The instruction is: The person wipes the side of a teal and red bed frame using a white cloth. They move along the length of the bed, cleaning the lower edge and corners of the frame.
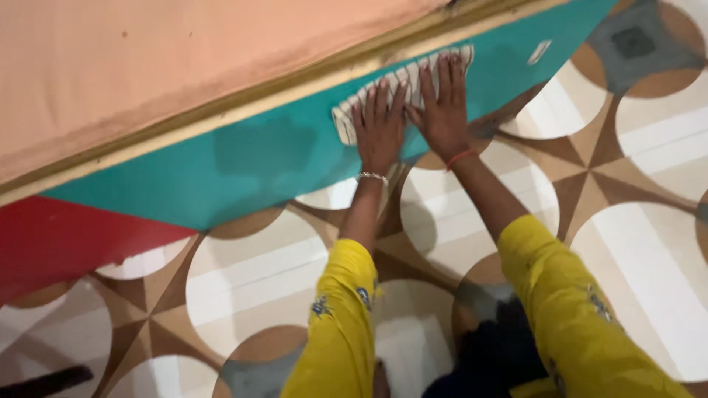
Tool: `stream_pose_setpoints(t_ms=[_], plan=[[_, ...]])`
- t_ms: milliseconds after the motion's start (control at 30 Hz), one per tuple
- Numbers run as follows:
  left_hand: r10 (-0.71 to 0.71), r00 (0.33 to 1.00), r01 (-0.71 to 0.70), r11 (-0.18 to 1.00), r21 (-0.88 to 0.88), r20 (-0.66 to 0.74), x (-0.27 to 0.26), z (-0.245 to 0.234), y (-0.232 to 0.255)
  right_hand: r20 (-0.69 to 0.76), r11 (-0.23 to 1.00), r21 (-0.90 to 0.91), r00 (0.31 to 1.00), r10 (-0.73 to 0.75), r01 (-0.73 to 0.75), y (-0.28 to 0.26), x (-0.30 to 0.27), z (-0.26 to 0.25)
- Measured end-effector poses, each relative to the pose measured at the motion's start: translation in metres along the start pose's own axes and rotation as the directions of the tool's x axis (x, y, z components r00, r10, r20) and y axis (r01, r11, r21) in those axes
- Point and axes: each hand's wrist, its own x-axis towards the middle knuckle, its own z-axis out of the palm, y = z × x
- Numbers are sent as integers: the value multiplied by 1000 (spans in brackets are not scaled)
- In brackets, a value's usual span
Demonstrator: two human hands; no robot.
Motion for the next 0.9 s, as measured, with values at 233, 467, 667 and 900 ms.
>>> stream_pose_setpoints(t_ms=[233, 467, 667, 900], plan=[[64, 985, -52, 995, 81, -160, -7, -72, -96, -77, 999, 31, 997, -16, 18, -99, 31, 33], [33, 968, 10, 986, 169, -248, -21, -107, -134, -86, 996, 88, 996, 8, 0, -164, 40, 55], [-35, 967, 45, 998, 33, -252, -11, -100, -98, -80, 989, 137, 996, -43, 54, -121, 30, 53], [88, 991, -93, 995, -46, -105, 5, -51, -36, -81, 996, 73, 995, 60, -54, -43, -8, 35]])
